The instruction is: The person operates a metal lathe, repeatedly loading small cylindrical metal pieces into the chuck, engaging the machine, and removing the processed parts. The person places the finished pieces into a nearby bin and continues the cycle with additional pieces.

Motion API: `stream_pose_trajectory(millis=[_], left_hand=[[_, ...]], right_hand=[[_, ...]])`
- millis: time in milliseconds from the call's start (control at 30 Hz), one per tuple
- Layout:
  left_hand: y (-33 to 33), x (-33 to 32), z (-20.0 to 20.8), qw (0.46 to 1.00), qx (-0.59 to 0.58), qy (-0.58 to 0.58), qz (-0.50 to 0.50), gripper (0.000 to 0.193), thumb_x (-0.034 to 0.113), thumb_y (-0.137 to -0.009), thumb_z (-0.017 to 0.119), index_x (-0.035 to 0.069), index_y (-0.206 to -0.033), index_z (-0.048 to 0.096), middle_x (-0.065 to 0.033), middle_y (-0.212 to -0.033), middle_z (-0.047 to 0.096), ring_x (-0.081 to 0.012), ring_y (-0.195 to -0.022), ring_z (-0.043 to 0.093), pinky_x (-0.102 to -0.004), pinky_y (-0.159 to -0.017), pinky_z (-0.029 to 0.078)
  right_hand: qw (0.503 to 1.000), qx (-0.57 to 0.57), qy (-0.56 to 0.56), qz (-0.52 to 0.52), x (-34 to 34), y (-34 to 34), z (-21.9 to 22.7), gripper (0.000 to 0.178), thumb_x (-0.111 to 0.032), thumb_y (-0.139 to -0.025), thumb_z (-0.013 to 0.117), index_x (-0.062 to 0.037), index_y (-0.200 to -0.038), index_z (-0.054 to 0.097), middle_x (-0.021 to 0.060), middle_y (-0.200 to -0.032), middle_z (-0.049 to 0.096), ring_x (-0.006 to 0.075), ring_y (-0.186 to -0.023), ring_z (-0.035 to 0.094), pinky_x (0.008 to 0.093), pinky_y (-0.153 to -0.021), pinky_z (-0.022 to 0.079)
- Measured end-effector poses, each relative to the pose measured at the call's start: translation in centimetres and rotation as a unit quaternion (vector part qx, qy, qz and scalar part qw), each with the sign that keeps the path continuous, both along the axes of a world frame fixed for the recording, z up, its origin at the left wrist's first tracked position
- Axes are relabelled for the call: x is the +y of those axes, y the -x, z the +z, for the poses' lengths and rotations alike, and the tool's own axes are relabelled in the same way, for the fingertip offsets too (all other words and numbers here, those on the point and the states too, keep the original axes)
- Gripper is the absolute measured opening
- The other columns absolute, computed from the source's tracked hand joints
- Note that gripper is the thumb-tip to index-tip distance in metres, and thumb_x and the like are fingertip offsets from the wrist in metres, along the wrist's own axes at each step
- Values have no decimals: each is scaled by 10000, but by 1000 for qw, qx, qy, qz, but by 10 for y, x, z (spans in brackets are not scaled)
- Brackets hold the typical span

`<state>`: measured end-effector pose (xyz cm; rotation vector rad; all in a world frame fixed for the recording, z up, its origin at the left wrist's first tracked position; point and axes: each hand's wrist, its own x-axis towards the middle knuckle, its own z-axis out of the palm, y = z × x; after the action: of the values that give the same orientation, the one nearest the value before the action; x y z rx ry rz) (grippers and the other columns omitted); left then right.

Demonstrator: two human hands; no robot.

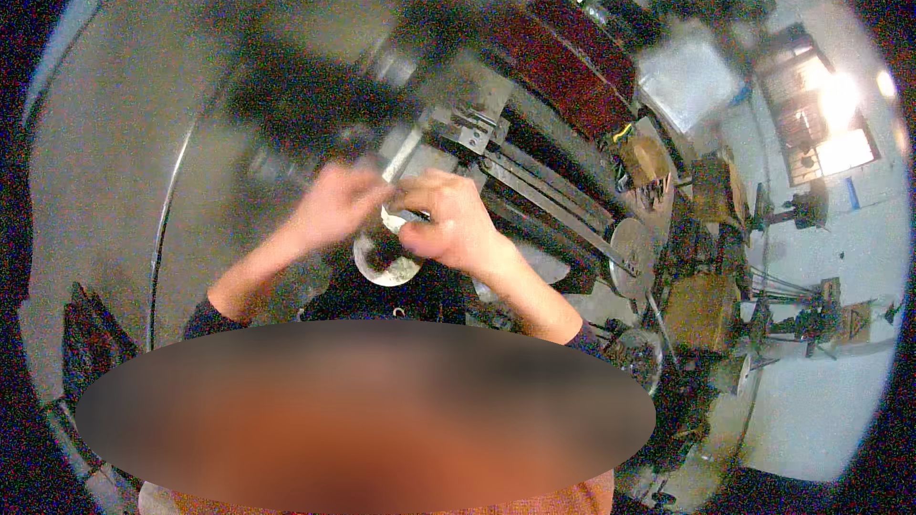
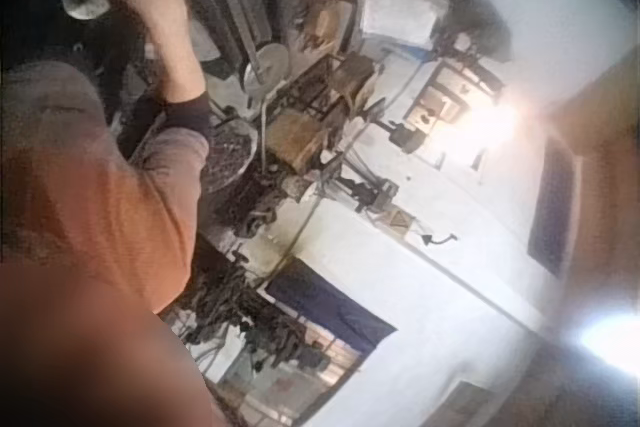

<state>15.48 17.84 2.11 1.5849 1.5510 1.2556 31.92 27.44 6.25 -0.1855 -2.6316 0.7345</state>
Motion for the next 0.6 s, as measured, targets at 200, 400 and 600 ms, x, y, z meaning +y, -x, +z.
stream_pose_trajectory(millis=[200,400,600], left_hand=[[98,-29,14,981,148,-20,127,348,256,-774,630,-7,-996,577,-141,-683,614,-198,-594,594,-317,-555,459],[198,-135,-1,886,240,37,396,341,67,-731,517,18,-1064,570,-132,-797,621,-177,-697,574,-297,-683,449],[187,-218,-40,873,138,174,435,356,102,-747,566,3,-1088,549,-159,-752,587,-213,-703,582,-317,-676,447]], right_hand=[[962,-85,-233,-117,73,58,-2,253,-147,-549,585,-68,-769,681,108,-955,631,265,-897,564,361,-784,459],[887,-312,-240,-241,116,110,-10,285,-236,-540,612,-113,-783,698,107,-935,641,272,-942,564,370,-800,437],[888,-346,-197,-230,129,114,-19,279,-241,-544,616,-142,-790,702,129,-866,643,278,-941,567,383,-841,415]])
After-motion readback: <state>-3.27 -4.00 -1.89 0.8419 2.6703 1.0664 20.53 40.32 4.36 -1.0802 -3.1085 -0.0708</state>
